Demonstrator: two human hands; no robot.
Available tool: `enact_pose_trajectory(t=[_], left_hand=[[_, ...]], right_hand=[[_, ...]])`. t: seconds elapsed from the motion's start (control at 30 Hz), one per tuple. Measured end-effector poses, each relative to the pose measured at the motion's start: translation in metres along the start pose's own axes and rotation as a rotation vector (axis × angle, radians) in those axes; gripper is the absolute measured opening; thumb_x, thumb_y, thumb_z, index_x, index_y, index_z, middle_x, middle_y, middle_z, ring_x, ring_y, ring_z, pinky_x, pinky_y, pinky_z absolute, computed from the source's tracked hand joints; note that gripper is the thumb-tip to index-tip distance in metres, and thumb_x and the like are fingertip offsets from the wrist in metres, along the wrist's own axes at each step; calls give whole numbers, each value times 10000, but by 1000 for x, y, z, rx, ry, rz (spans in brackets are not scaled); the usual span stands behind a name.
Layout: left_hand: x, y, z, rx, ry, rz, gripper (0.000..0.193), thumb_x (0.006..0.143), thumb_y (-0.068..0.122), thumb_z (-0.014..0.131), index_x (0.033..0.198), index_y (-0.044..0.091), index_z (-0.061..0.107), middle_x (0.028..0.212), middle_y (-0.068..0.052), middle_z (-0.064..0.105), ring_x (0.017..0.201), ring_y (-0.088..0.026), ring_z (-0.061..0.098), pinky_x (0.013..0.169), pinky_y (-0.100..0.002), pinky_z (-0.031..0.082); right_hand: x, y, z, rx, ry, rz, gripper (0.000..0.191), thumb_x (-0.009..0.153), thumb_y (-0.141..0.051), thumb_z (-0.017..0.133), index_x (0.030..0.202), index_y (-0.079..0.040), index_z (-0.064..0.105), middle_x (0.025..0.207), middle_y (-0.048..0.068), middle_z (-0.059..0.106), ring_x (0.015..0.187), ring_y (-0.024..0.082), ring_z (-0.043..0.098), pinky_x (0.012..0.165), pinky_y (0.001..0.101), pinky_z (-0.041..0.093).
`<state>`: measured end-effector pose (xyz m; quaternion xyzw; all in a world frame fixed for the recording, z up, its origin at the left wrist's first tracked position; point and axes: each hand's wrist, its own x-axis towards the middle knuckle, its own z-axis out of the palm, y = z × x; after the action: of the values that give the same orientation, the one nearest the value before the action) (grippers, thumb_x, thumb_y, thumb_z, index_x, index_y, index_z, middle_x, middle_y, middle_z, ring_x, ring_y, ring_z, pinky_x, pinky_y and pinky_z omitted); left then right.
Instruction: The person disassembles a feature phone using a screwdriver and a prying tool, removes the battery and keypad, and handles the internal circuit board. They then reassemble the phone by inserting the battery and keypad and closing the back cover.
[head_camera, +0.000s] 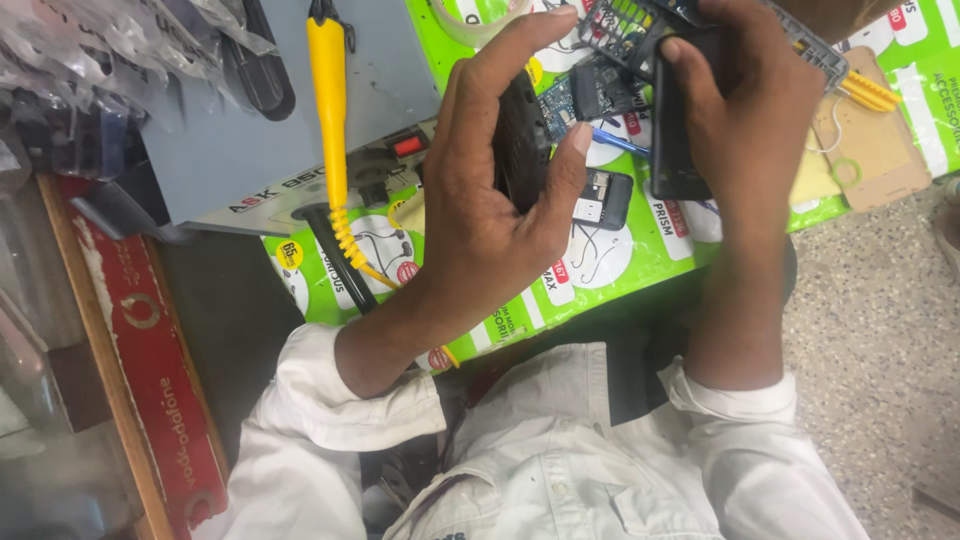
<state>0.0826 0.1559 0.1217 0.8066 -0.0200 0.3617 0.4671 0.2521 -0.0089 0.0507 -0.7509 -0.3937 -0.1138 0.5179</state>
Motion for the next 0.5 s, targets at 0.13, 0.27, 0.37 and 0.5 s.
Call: enact_pose_trajectory(t=[0.13, 0.27, 0.37, 0.5], left_hand=[[3, 2, -3, 109, -83, -156, 442, 1056, 50, 697, 1443, 95, 489, 1223, -107, 549, 1068, -230, 609, 981, -330, 499], [-5, -4, -1, 491, -408, -121, 576, 834, 138, 799, 1364, 81, 582, 1099, -168, 541, 991, -322, 603, 825, -452, 473], [-14, -11, 4, 727, -591, 42, 452, 883, 104, 788, 1293, 72, 599, 1156, -145, 545, 1037, -289, 587, 871, -420, 481], [-20, -22, 9, 834, -801, 32, 427, 811, 169, 806, 1163, 43, 600, 1153, -126, 539, 1133, -303, 543, 919, -438, 448]], right_hand=[[-8, -4, -21, 170, -110, 277, 296, 1084, 10, 749, 1320, 12, 571, 1095, 84, 698, 979, 112, 670, 869, 236, 537], [-17, 6, -45, 392, -41, 273, 252, 1112, 33, 740, 1272, 17, 546, 1092, 89, 666, 990, 145, 665, 929, 242, 544], [-22, 15, -57, 420, 97, 315, 249, 1092, 36, 697, 1284, 48, 540, 1058, 117, 649, 873, 166, 597, 786, 238, 468], [-16, 10, -57, 461, 176, 329, 300, 1075, -34, 723, 1311, 22, 547, 1062, 98, 676, 787, 151, 621, 660, 221, 469]])
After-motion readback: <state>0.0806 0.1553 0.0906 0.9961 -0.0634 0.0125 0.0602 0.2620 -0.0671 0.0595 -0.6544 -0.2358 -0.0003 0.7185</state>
